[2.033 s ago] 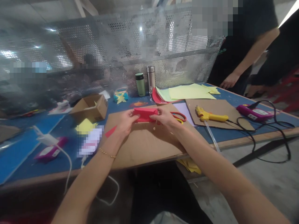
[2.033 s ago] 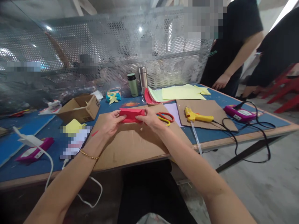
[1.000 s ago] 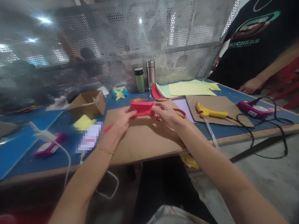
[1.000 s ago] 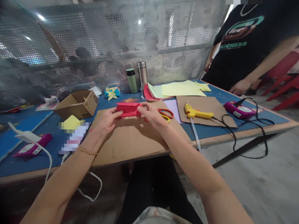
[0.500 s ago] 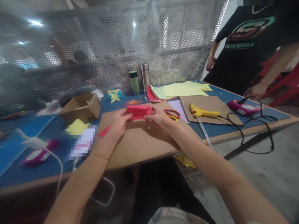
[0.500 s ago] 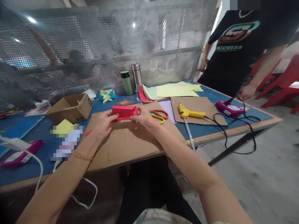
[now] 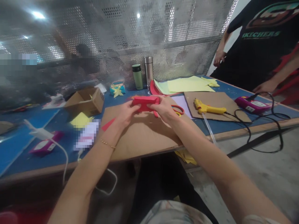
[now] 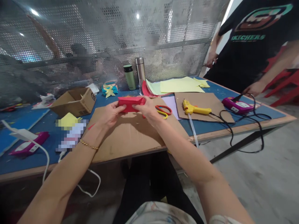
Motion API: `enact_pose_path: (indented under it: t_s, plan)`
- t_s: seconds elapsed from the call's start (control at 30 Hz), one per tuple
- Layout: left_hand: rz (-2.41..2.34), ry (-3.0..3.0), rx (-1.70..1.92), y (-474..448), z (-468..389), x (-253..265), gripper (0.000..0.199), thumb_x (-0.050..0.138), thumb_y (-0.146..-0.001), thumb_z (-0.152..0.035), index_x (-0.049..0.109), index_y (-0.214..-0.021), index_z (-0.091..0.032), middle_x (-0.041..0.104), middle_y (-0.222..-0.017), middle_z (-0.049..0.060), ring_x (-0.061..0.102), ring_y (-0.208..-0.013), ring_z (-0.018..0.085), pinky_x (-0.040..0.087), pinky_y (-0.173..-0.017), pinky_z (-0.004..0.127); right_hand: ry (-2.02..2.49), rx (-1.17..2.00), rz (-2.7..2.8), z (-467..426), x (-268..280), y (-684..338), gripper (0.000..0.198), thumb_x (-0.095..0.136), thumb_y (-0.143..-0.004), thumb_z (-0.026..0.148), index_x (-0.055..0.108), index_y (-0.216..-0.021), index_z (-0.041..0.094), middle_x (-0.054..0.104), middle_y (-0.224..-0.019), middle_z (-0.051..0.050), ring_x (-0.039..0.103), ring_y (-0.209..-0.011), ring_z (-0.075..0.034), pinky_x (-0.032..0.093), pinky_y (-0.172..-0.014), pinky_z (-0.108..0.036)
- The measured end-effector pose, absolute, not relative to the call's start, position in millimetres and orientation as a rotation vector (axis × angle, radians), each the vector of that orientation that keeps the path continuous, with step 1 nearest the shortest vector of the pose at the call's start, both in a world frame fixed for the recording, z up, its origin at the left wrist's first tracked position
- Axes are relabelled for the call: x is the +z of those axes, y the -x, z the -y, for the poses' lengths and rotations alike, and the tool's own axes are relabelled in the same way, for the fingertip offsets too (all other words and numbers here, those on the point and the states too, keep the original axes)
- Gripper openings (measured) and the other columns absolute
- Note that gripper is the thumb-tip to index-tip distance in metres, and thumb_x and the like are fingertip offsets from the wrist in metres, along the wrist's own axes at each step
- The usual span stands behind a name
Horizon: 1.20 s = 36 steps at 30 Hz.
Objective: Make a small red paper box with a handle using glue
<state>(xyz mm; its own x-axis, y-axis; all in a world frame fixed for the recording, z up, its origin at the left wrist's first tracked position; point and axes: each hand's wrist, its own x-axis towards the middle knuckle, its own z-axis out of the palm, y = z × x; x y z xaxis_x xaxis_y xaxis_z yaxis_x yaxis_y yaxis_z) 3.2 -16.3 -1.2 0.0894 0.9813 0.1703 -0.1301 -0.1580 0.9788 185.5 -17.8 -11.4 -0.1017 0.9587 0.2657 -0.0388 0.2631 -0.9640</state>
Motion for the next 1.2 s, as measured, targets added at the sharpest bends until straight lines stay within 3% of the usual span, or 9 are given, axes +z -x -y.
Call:
enact_pose_path:
  t_s: [0.13,0.37,0.53,0.63,0.77,0.87,1.0,1.1,1.2]
  plan:
    - [-0.958,-1.294,1.393,-8.8,12.1,4.3,0.026,0.088,-0.059,-0.018,0.078,-0.082,-0.015,0.074,-0.079,0.004,0.058,-0.065,0.013,0.046,-0.061,0.025,0.841,1.068,1.277,13.1,-11.7,-187.5,0.041,0.076,-0.068,0.020,0.061,-0.106,0.019,0.071,-0.099,-0.004,0.067,-0.088,-0.017,0.059,-0.080,-0.030]
    - [-1.020,-1.107,1.474,15.1,21.4,7.1,0.027,0.089,-0.058,-0.015,0.075,-0.081,-0.014,0.075,-0.083,0.005,0.063,-0.070,0.013,0.051,-0.065,0.026,0.856,1.030,1.351,12.3,-18.2,-198.3,0.055,0.075,-0.076,0.025,0.055,-0.127,0.017,0.072,-0.093,-0.003,0.069,-0.086,-0.017,0.057,-0.081,-0.032]
    - [-1.129,-1.062,1.409,34.6,38.2,1.1,0.026,0.091,-0.060,-0.017,0.073,-0.079,-0.014,0.072,-0.074,0.003,0.060,-0.060,0.011,0.048,-0.056,0.023,1.089,0.698,1.450,8.1,-18.7,-211.1,0.018,0.062,-0.092,0.036,0.067,-0.096,0.019,0.071,-0.083,-0.005,0.068,-0.080,-0.020,0.053,-0.073,-0.032]
    - [-1.209,-1.060,1.309,34.3,56.8,-5.1,0.026,0.090,-0.063,-0.020,0.073,-0.082,-0.014,0.070,-0.069,0.003,0.057,-0.052,0.010,0.043,-0.048,0.022,1.420,0.296,1.750,12.9,-16.1,-213.9,0.024,0.058,-0.095,0.031,0.070,-0.078,0.020,0.073,-0.079,-0.009,0.068,-0.083,-0.024,0.048,-0.076,-0.034]
    - [-1.333,-1.139,1.128,26.5,86.3,-15.5,0.029,0.086,-0.073,-0.030,0.072,-0.093,-0.015,0.064,-0.056,0.001,0.053,-0.041,0.012,0.036,-0.041,0.023,1.739,0.077,2.149,24.8,-15.4,-207.7,0.024,0.059,-0.094,0.028,0.077,-0.084,0.015,0.078,-0.092,-0.018,0.071,-0.092,-0.031,0.045,-0.083,-0.038]
    - [-1.407,-1.258,1.105,25.8,102.0,-20.4,0.050,0.084,-0.078,-0.032,0.069,-0.123,-0.018,0.065,-0.056,-0.001,0.051,-0.039,0.013,0.033,-0.043,0.026,1.791,-0.010,2.260,30.2,-18.5,-202.1,0.029,0.059,-0.094,0.030,0.080,-0.100,0.011,0.077,-0.103,-0.024,0.071,-0.101,-0.035,0.045,-0.087,-0.040]
    - [-1.527,-1.528,1.173,32.6,107.9,-14.9,0.055,0.092,-0.070,-0.034,0.073,-0.121,-0.022,0.067,-0.064,0.001,0.063,-0.060,0.022,0.039,-0.059,0.029,1.795,-0.140,2.333,32.8,-23.6,-197.4,0.036,0.046,-0.099,0.021,0.078,-0.107,0.007,0.075,-0.110,-0.028,0.071,-0.102,-0.036,0.044,-0.086,-0.041]
    - [-1.669,-1.832,1.183,28.8,104.4,-5.1,0.039,0.091,-0.071,-0.035,0.078,-0.105,-0.022,0.068,-0.070,0.006,0.068,-0.089,0.033,0.044,-0.076,0.032,1.795,-0.169,2.325,34.2,-24.0,-193.8,0.034,0.045,-0.095,0.013,0.078,-0.101,0.007,0.076,-0.103,-0.027,0.072,-0.097,-0.035,0.043,-0.084,-0.041]
    - [-1.706,-2.168,1.063,10.6,96.3,3.3,0.014,0.080,-0.083,-0.023,0.078,-0.097,-0.020,0.072,-0.091,0.012,0.068,-0.096,0.032,0.046,-0.086,0.035,1.741,-0.190,2.224,34.5,-20.9,-191.9,0.025,0.053,-0.090,0.014,0.077,-0.093,0.008,0.074,-0.090,-0.023,0.069,-0.088,-0.032,0.042,-0.078,-0.039]
